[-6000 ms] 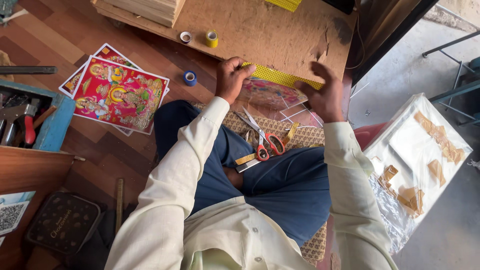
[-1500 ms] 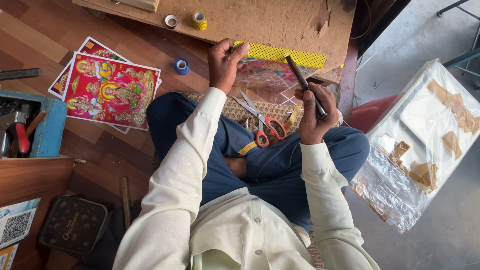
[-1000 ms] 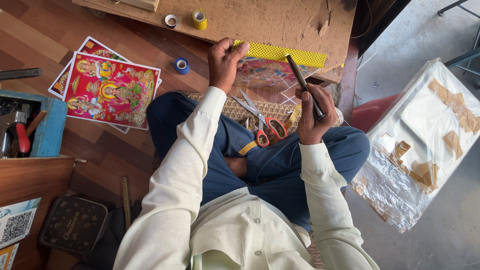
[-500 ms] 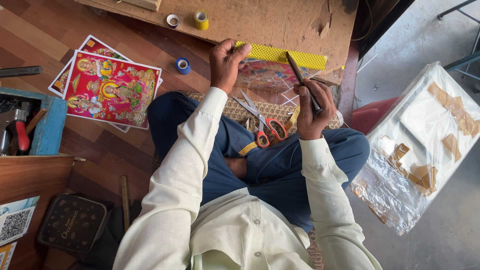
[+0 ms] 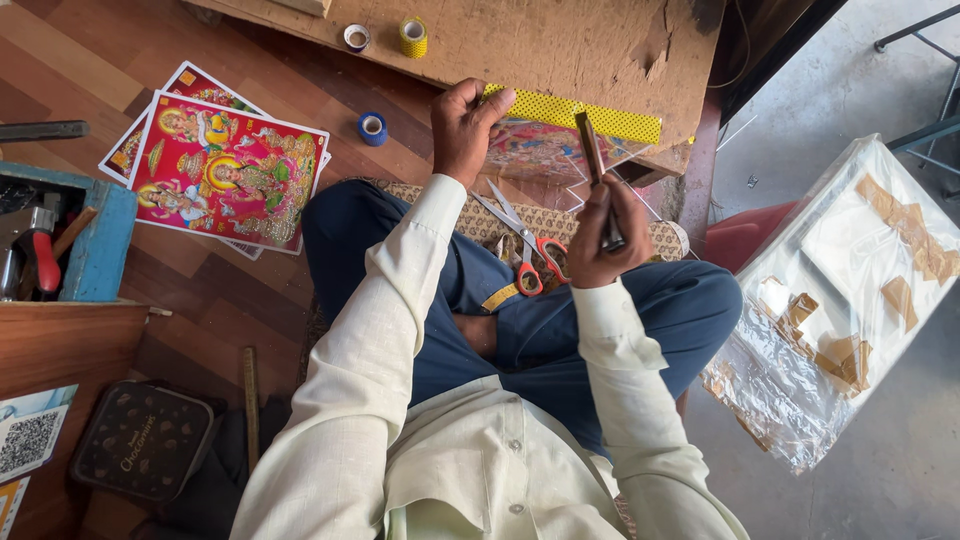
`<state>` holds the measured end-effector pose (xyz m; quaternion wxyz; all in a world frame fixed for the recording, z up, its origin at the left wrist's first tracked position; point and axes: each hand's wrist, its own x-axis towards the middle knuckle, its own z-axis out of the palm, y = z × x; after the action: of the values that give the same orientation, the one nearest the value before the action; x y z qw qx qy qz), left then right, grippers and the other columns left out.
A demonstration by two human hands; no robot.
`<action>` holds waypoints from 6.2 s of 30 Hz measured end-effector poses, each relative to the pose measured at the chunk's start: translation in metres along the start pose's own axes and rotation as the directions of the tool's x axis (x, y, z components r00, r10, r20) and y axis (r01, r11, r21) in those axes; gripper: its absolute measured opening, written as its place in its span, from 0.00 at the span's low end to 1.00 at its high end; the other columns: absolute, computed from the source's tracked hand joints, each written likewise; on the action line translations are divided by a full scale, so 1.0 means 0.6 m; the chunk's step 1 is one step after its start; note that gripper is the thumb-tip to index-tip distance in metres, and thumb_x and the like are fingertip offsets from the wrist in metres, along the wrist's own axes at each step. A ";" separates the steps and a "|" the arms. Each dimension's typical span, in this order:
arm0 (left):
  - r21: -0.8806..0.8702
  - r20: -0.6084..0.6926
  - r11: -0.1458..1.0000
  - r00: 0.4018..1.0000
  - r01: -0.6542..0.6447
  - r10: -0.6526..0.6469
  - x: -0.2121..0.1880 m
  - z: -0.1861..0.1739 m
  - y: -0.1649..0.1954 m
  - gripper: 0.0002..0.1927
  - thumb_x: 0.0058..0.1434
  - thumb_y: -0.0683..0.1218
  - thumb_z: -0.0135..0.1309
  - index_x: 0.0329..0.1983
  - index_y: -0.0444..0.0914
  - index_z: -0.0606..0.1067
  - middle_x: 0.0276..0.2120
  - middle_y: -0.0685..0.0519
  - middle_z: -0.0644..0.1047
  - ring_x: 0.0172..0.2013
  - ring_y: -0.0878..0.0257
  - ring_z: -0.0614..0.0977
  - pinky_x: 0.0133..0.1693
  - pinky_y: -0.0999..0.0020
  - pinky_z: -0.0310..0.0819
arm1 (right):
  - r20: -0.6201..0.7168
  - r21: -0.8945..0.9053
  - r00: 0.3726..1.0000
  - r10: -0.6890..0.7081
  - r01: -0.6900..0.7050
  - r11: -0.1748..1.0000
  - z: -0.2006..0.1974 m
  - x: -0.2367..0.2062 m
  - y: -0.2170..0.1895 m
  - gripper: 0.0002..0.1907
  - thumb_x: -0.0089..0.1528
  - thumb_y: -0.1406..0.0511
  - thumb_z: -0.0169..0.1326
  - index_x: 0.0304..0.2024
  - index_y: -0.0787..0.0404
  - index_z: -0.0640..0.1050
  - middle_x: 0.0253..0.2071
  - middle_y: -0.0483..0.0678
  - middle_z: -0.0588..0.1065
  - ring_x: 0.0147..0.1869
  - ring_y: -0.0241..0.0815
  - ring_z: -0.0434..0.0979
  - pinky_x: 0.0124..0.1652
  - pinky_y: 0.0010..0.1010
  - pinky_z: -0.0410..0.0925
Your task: The person sits on the floor and applies yellow patterned tape to the edges of a printed picture mounted on a cardboard backing. They use scissors to cut the tape and a metal tool to press it down, repeating the process for each side of the picture.
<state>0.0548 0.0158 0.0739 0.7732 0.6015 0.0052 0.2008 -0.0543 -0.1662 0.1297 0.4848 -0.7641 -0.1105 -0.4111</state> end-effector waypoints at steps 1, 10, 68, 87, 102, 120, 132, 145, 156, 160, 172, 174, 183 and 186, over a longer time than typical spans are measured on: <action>-0.004 0.000 1.000 1.000 0.003 -0.003 0.000 0.000 0.000 0.13 0.64 0.47 0.63 0.27 0.36 0.76 0.22 0.60 0.75 0.23 0.76 0.73 0.23 0.78 0.69 | -0.020 -0.001 1.000 -0.006 0.006 1.000 0.007 -0.007 0.000 0.07 0.70 0.73 0.54 0.49 0.69 0.80 0.28 0.49 0.77 0.28 0.33 0.78 0.30 0.23 0.68; 0.019 0.001 1.000 1.000 0.002 -0.002 0.000 0.001 0.001 0.14 0.64 0.48 0.64 0.26 0.36 0.76 0.21 0.60 0.75 0.23 0.75 0.73 0.23 0.77 0.69 | -0.083 -0.077 0.996 -0.029 0.022 0.997 0.033 -0.037 -0.001 0.09 0.68 0.75 0.54 0.50 0.66 0.79 0.28 0.48 0.77 0.29 0.33 0.78 0.31 0.25 0.67; -0.029 -0.037 0.980 0.979 0.197 -0.198 0.012 -0.007 0.026 0.11 0.57 0.48 0.66 0.26 0.37 0.79 0.20 0.60 0.79 0.21 0.75 0.77 0.24 0.74 0.72 | 0.891 -0.135 0.412 0.192 -0.164 0.977 0.107 0.242 0.175 0.09 0.61 0.67 0.66 0.36 0.69 0.83 0.26 0.42 0.76 0.31 0.27 0.71 0.31 0.25 0.67; -0.166 -0.212 0.898 0.875 0.407 -0.435 0.035 0.023 0.040 0.09 0.42 0.42 0.64 0.17 0.31 0.78 0.15 0.52 0.75 0.15 0.63 0.76 0.17 0.63 0.72 | 0.873 -0.222 0.431 0.228 -0.065 0.973 0.126 0.236 0.187 0.14 0.61 0.61 0.66 0.32 0.67 0.83 0.26 0.50 0.78 0.30 0.36 0.73 0.33 0.30 0.68; -0.238 -0.297 0.901 0.856 0.364 -0.424 0.050 0.045 0.026 0.12 0.44 0.39 0.60 0.12 0.29 0.70 0.12 0.48 0.71 0.12 0.59 0.70 0.14 0.61 0.59 | 0.614 -0.159 0.685 -0.391 0.593 0.790 0.119 0.121 0.072 0.09 0.61 0.72 0.60 0.44 0.62 0.82 0.42 0.51 0.81 0.46 0.50 0.82 0.71 0.52 0.56; 0.450 -0.376 0.709 0.835 0.543 -0.401 0.076 0.071 0.026 0.13 0.63 0.46 0.48 0.40 0.33 0.79 0.40 0.39 0.83 0.44 0.42 0.86 0.45 0.51 0.79 | 0.842 -0.268 0.539 -0.042 0.484 0.833 0.146 0.179 0.107 0.07 0.56 0.67 0.63 0.37 0.53 0.86 0.33 0.52 0.82 0.38 0.54 0.81 0.72 0.49 0.51; 0.737 0.604 0.099 0.717 -0.669 0.347 -0.006 0.013 0.067 0.21 0.64 0.41 0.53 0.59 0.28 0.73 0.58 0.38 0.75 0.64 0.46 0.72 0.71 0.47 0.47 | 0.696 -0.162 0.658 -0.287 0.534 0.830 0.086 0.208 0.144 0.32 0.57 0.51 0.67 0.54 0.65 0.80 0.55 0.57 0.79 0.68 0.62 0.69 0.64 0.60 0.40; 0.528 0.513 0.615 0.797 -0.585 0.318 0.059 0.157 -0.019 0.34 0.61 0.54 0.65 0.58 0.23 0.71 0.56 0.30 0.74 0.56 0.40 0.76 0.57 0.53 0.68 | 0.654 0.156 0.486 0.579 -0.836 0.525 -0.046 0.195 0.235 0.15 0.63 0.62 0.63 0.44 0.69 0.81 0.39 0.51 0.81 0.38 0.39 0.82 0.37 0.25 0.74; 0.835 0.361 0.542 0.835 -0.092 -0.414 0.106 0.184 0.041 0.21 0.56 0.61 0.64 0.31 0.39 0.82 0.36 0.46 0.84 0.39 0.51 0.86 0.46 0.56 0.78 | 0.479 0.313 0.536 0.695 -0.844 0.435 -0.017 0.181 0.254 0.04 0.59 0.70 0.61 0.33 0.67 0.80 0.29 0.50 0.78 0.28 0.39 0.76 0.30 0.28 0.71; 0.888 0.250 0.460 0.848 -0.008 -0.467 0.106 0.195 0.028 0.22 0.54 0.61 0.64 0.42 0.40 0.80 0.45 0.47 0.82 0.45 0.49 0.84 0.49 0.55 0.77 | 0.441 0.322 0.536 0.719 -0.843 0.431 -0.013 0.178 0.254 0.05 0.58 0.71 0.59 0.32 0.69 0.82 0.27 0.50 0.77 0.24 0.38 0.73 0.28 0.27 0.69; 0.906 0.242 0.423 0.806 0.010 -0.539 0.120 0.205 0.043 0.29 0.55 0.59 0.65 0.54 0.38 0.76 0.53 0.44 0.79 0.53 0.49 0.82 0.56 0.55 0.74 | 0.277 0.098 0.626 0.729 -0.773 0.627 -0.007 0.193 0.210 0.10 0.58 0.67 0.63 0.39 0.69 0.83 0.31 0.51 0.80 0.30 0.39 0.78 0.30 0.28 0.71; 0.909 0.234 0.416 0.812 0.012 -0.535 0.123 0.204 0.038 0.30 0.55 0.59 0.66 0.54 0.38 0.75 0.54 0.44 0.79 0.53 0.48 0.81 0.55 0.54 0.74 | 0.183 -0.086 0.888 0.421 -0.412 0.907 -0.013 0.178 0.177 0.12 0.60 0.67 0.65 0.42 0.68 0.82 0.37 0.54 0.81 0.37 0.45 0.81 0.37 0.31 0.73; 0.822 0.225 0.569 0.931 -0.024 -0.286 0.124 0.192 -0.010 0.20 0.66 0.56 0.55 0.46 0.34 0.77 0.40 0.42 0.82 0.40 0.49 0.86 0.41 0.55 0.80 | 0.521 -0.205 0.839 -0.156 0.300 0.931 0.017 0.154 0.136 0.10 0.59 0.72 0.61 0.44 0.59 0.83 0.44 0.53 0.82 0.44 0.55 0.83 0.44 0.40 0.74; 0.755 0.330 0.627 0.937 -0.191 -0.111 0.091 0.149 0.020 0.20 0.70 0.57 0.56 0.40 0.34 0.77 0.32 0.44 0.82 0.33 0.52 0.84 0.37 0.56 0.76 | 0.660 -0.229 0.750 -0.050 0.264 0.937 0.019 0.182 0.151 0.11 0.59 0.72 0.61 0.44 0.59 0.84 0.40 0.53 0.81 0.41 0.56 0.82 0.43 0.42 0.74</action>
<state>0.1235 -0.0473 0.1226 0.4209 0.9010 -0.0579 0.0874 0.0728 -0.2274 0.1488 0.2549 -0.9120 -0.2693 -0.1754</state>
